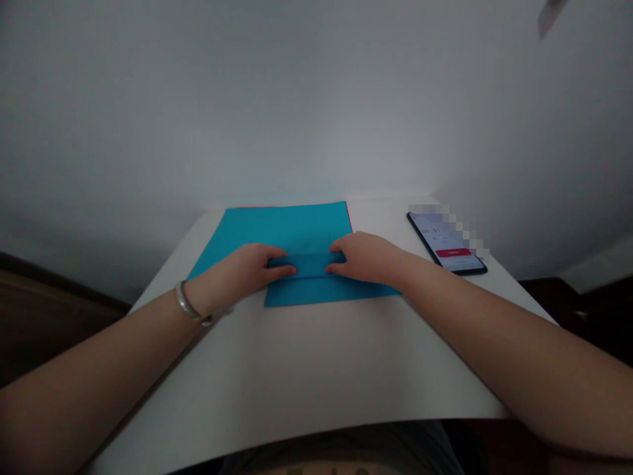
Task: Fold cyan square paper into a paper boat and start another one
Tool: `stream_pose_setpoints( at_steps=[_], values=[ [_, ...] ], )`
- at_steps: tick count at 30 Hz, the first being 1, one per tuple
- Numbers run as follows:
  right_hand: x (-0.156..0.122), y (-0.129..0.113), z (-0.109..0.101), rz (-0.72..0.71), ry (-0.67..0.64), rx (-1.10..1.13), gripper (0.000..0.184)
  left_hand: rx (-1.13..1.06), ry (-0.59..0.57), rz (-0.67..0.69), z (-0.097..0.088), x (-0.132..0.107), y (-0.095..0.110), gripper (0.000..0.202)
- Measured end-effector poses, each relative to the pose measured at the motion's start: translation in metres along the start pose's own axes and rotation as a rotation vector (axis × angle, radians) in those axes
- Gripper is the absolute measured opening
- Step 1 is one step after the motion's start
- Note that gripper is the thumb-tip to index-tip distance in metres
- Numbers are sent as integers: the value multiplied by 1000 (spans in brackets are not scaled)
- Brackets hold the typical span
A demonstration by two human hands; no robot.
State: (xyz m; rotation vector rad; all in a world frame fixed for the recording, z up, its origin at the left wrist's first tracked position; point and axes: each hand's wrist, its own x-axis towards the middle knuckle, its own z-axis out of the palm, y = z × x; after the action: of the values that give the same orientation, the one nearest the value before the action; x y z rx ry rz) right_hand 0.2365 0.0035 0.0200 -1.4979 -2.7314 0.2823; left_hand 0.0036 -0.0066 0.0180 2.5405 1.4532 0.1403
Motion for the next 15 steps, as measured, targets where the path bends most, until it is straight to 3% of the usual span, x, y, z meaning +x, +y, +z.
stream_pose_setpoints(
  at_steps=[7, 15],
  values=[
    [-2, -3, 2, 71, -4, -12, 48, 48, 30, -80, 2, -1, -4, 28],
    [-1, -2, 5, 124, 4, -21, 51, 66, 39, -157, 6, -3, -4, 39]
  ],
)
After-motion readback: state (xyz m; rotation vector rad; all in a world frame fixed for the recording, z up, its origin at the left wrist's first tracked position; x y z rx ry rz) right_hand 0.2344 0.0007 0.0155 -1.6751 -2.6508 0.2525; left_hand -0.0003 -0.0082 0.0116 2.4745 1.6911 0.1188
